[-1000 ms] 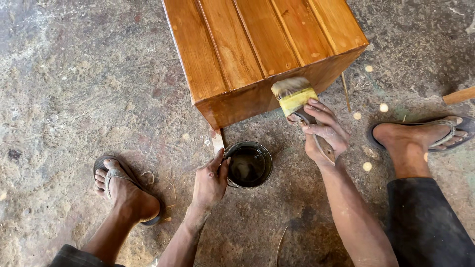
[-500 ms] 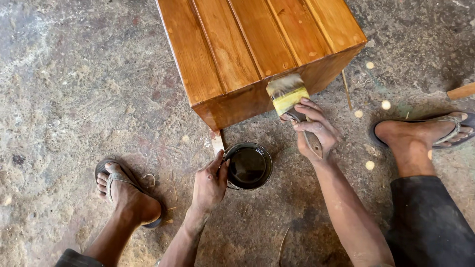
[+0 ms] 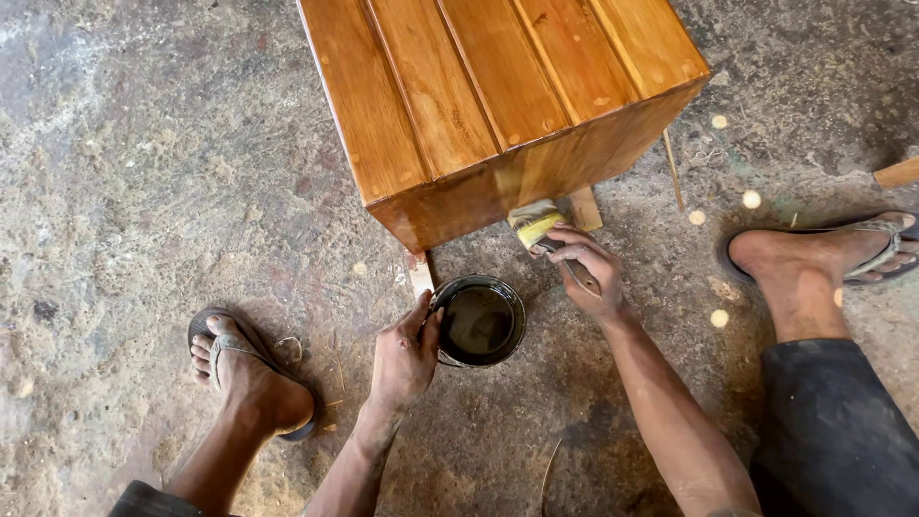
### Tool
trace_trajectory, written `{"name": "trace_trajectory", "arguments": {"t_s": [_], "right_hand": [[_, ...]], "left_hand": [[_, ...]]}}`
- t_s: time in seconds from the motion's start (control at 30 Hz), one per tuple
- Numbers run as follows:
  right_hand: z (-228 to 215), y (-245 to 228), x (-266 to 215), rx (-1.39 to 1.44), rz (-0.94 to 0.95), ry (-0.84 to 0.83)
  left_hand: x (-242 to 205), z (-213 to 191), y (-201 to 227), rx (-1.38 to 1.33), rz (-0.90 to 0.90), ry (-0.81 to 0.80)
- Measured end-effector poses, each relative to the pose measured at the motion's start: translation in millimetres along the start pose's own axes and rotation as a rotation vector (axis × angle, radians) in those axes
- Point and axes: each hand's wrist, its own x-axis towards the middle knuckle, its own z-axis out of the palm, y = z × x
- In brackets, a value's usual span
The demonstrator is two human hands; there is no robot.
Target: The person stains a wooden bench using a brush, dipping it into a container of dark stain and applying it to the slats and edges of the bench.
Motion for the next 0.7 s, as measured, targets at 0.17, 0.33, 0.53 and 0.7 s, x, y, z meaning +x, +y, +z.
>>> {"name": "trace_trajectory", "arguments": {"t_s": [0.17,0.33,0.53,0.7], "right_hand": [[-5,-6,-2,0.053,0.036,0.015],[-10,11,-3,0.008,0.044,0.020],[-12,2,25,0.005,-0.042,0.080],[-37,-24,68,0.036,-0.178,0.103]], "left_hand": [[0,3,-5,0.008,-0.004,0.005],[2,2,-5,-0.004,0.004,-0.002],[-1,1,-1,-0.004,-0.004,0.002],[-1,3,-7,-0.011,-0.013,-0.010]]}}
